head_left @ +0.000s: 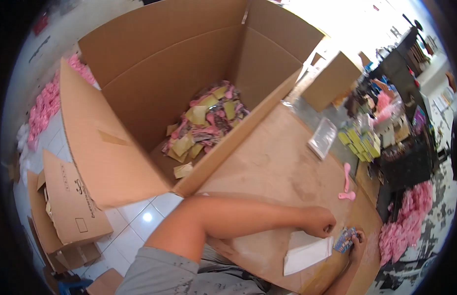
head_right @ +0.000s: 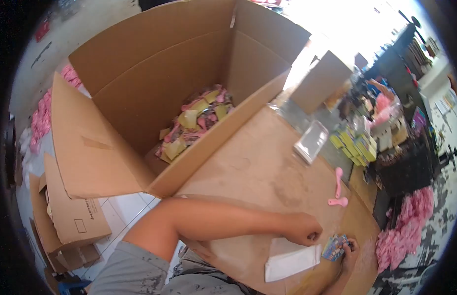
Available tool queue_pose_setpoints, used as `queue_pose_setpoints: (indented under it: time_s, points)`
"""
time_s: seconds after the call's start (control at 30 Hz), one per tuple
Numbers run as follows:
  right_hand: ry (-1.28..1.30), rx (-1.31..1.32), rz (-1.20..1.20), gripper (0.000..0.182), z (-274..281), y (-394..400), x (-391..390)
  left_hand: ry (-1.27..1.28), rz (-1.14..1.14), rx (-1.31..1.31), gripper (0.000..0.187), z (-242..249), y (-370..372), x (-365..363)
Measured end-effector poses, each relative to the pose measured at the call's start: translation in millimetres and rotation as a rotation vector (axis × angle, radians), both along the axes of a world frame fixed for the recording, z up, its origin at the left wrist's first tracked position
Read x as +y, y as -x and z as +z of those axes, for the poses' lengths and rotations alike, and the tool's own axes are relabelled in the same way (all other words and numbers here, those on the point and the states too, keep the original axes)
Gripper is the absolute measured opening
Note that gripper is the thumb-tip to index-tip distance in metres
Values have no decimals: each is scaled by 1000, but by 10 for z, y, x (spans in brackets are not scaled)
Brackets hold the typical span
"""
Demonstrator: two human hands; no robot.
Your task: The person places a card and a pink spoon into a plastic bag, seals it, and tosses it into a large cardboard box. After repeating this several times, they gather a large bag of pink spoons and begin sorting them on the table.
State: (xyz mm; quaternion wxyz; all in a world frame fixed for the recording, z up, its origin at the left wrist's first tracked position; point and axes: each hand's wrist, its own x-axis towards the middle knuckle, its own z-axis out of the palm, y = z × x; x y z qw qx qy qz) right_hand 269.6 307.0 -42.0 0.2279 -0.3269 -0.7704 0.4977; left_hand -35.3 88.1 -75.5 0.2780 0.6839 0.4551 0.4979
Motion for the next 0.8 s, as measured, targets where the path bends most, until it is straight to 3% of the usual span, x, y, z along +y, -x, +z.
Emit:
queue_pose_setpoints:
  time_s: [0.47,0.6,0.8]
  points:
    - [38,65,-27,18,-46,51,-20,17,-23,21,12,-45,4,162]
    - [125,119,-18,22,-30,4,-11,-12,-21,-69,11,-52,23,130]
    - [-85,25,-154,38,205,322,-299,118,-98,-353,16,2,119,67]
